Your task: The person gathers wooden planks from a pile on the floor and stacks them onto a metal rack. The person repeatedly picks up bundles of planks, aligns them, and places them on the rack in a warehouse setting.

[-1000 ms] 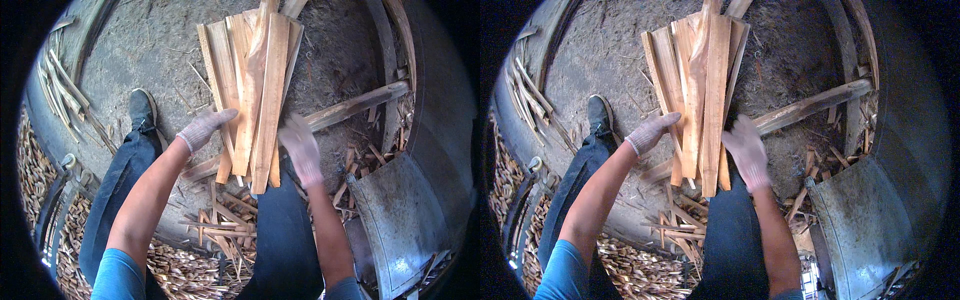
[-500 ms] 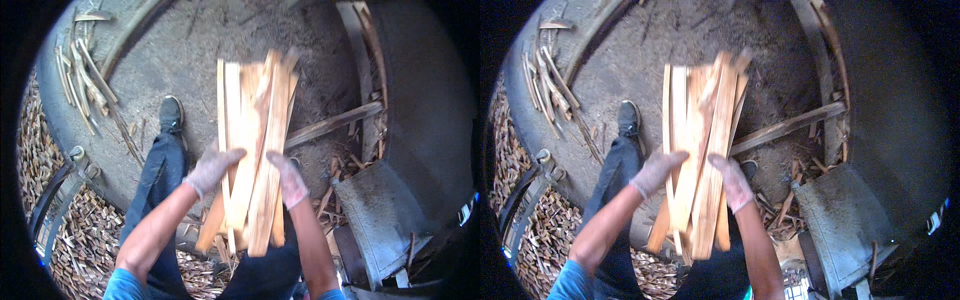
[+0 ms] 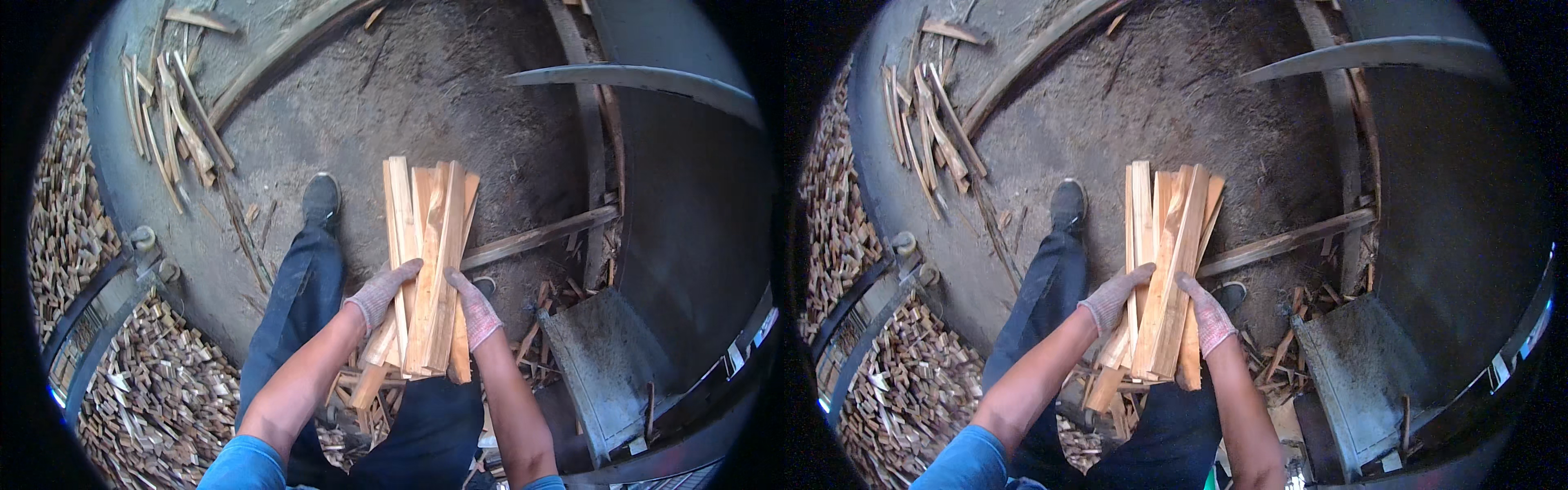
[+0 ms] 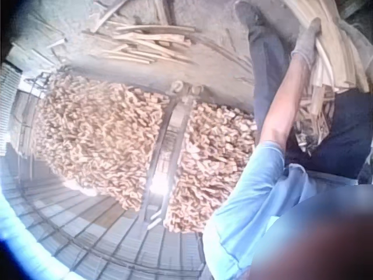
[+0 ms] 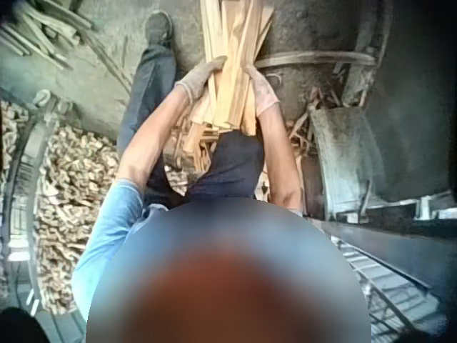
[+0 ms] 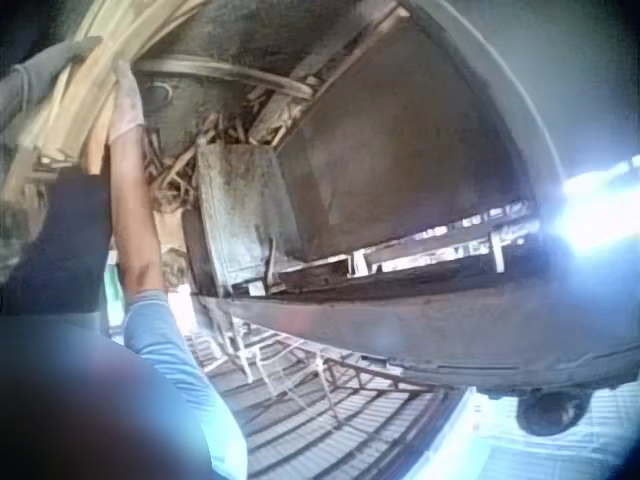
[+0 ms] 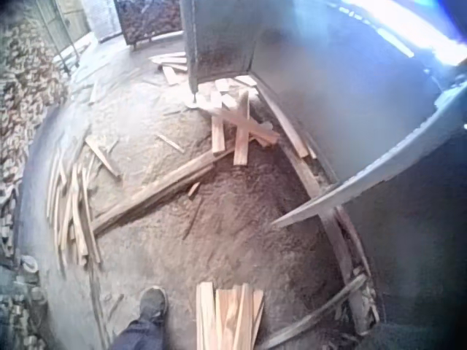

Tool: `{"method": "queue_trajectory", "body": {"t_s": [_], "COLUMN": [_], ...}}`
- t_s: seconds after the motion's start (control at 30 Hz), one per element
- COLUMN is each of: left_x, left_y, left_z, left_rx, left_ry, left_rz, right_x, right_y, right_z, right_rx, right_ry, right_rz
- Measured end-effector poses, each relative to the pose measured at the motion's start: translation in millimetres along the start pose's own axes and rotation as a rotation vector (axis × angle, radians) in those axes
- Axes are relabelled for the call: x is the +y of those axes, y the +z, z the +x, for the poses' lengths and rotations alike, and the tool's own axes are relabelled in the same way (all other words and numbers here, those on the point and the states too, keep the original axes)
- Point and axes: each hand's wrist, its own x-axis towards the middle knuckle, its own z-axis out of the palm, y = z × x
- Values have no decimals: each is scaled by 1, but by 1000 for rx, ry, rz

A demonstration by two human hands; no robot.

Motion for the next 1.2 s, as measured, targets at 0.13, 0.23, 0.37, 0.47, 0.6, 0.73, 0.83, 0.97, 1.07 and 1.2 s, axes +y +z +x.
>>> {"method": "queue_trajectory", "body": {"t_s": [0.13, 0.23, 0.37, 0.47, 0.6, 0.73, 0.83, 0.97, 1.07, 1.2], "left_x": [-6, -21, -38, -71, -79, -36, -23, -4, 15, 17], "left_y": [9, 16, 29, 17, 8, -3, -51, -107, -139, -152], "left_z": [-32, -85, -180, -216, -272, -344, -357, -432, -492, -575], "left_rx": [6, -39, -85, -179, 14, -7, 85, 180, 196, 288], "left_ry": [-1, 96, 259, 398, 691, 824, 937, 1076, 1240, 1438], "left_rz": [-57, -117, -99, -219, -136, -437, -211, -252, -382, -534], "right_x": [1, -4, 6, 12, 35, 49, 62, 81, 95, 115], "right_y": [13, 44, 59, 87, 175, 258, 345, 438, 496, 546], "right_z": [-23, -78, -147, -190, -276, -296, -317, -350, -377, -411], "right_rx": [-30, -5, -60, -141, 3, -116, -269, -478, -622, -867], "right_ry": [-27, 22, -33, -70, -96, -47, -109, -181, -299, -309], "right_rz": [-25, -126, -418, -673, -887, -880, -1079, -1276, -1384, -1488]}}
